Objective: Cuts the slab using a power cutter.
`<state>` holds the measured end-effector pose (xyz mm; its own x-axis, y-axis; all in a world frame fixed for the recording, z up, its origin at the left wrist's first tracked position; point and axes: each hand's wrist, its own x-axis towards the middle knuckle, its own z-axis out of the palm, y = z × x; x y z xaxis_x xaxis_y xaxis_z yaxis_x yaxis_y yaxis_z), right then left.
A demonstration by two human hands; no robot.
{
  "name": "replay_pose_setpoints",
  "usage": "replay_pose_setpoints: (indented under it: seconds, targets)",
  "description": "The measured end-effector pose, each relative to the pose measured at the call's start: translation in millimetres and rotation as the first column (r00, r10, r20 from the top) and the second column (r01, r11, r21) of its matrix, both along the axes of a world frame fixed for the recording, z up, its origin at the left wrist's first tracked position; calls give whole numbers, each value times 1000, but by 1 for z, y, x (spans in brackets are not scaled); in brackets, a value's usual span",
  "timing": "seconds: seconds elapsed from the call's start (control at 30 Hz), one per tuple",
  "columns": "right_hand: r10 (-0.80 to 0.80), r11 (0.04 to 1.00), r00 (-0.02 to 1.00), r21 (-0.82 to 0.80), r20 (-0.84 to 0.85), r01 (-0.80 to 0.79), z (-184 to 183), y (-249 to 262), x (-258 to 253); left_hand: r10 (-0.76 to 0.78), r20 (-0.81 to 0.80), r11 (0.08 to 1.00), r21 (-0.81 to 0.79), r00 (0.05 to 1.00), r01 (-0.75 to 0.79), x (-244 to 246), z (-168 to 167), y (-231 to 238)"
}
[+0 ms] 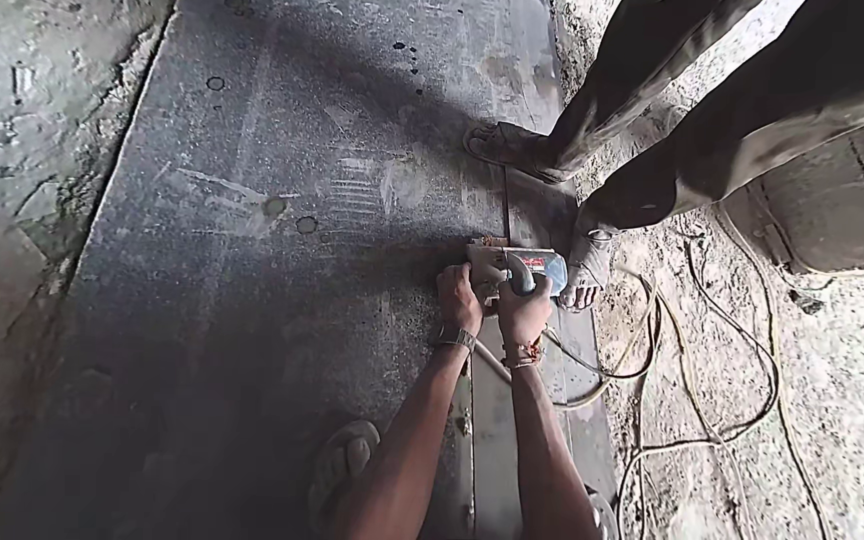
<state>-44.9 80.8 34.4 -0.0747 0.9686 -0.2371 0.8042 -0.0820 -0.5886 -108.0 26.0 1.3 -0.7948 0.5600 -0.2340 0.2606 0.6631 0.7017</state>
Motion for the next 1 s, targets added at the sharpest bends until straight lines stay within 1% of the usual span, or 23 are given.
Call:
replay_pose_setpoints:
  seconds: [0.07, 0.27, 0.43, 1.0]
  targets:
    - [1, 1000, 1000, -4, 5, -1, 1, 1, -1, -2, 6, 1000, -27, 1000, 3, -2, 3, 3]
    - [8, 1000, 1000, -18, 12, -8, 2, 5, -4, -7, 18, 1000, -3, 1000, 7, -8, 3, 7]
    - [12, 1000, 1000, -5, 20, -12, 2, 7, -7, -5, 29, 1000, -30, 1000, 6, -12, 4, 10]
    - [6, 999, 999, -39, 52, -4, 1, 16, -16, -9, -3, 999, -36, 1000, 9, -19, 1, 18]
